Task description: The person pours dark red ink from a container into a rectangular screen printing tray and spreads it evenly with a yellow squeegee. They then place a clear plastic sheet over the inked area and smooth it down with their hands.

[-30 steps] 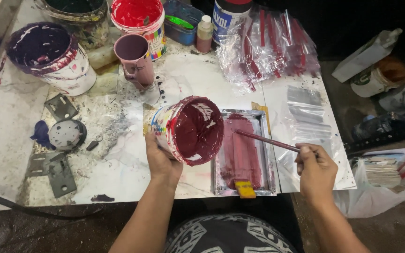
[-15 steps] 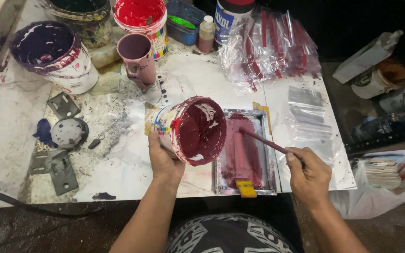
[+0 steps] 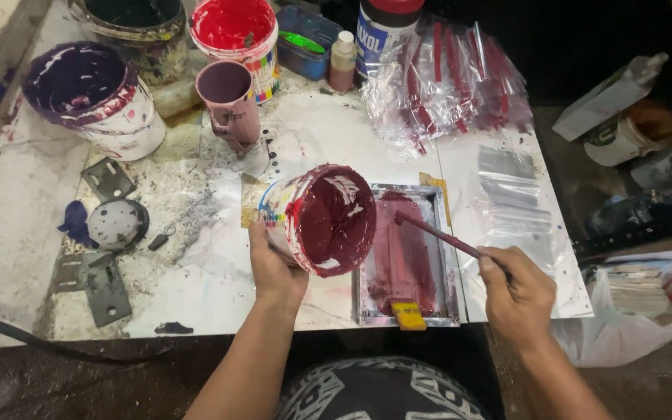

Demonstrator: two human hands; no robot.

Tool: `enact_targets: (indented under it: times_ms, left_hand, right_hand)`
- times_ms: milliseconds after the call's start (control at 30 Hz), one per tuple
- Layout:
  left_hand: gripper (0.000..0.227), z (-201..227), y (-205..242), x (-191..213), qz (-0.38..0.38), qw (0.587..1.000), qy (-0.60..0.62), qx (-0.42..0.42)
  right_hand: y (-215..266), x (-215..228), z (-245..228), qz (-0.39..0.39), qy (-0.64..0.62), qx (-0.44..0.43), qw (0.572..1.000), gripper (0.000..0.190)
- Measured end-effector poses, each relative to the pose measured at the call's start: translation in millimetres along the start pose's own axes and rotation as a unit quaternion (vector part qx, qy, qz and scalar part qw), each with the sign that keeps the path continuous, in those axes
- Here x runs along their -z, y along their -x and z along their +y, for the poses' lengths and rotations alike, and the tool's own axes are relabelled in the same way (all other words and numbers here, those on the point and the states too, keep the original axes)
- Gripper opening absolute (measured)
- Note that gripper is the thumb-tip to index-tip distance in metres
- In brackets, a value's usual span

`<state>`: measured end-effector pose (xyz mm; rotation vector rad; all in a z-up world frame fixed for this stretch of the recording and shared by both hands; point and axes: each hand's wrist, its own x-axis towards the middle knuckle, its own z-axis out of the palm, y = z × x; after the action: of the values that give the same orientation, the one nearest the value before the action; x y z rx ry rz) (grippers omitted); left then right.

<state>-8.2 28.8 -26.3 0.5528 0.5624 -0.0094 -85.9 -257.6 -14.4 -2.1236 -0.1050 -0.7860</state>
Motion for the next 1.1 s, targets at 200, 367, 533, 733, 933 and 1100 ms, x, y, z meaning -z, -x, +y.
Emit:
enact_targets:
  times_ms: [200,367,533,733,933,1100]
  left_hand:
    - [0.055,2,-3,-4,-0.002,1.0,0.0,0.003]
    - [0.055,10,9,-26,0.043,0.999,0.01,0.031]
    - [0.054,10,13,-37,0.093,0.993,-0.003,0.073]
    - [0.048,3,18,-48,0.09,0.992,-0.02,0.085]
    - [0.049,3,22,-63,0.038,0.995,-0.011,0.091]
    - [0.059,17,23,-82,0.016,0.993,0.066,0.097]
  right_hand:
    - [0,1,0,-0.011,0.015,-0.01,1.0,0.011]
    - [8,11,8,0.024,-0.017,-0.095,0.995,0.014]
    - [4,23,-3,0.119,-0.107,-0.261,0.952,0.014]
    - [-5,26,-21,0.211,-0.316,-0.275,0.883,0.009]
    - [-15,-20,-38,-0.105,-0.133,-0.078,0.982,0.023]
    - [-65,-36,-84,-0.067,-0.074,-0.211,0.972,0.054]
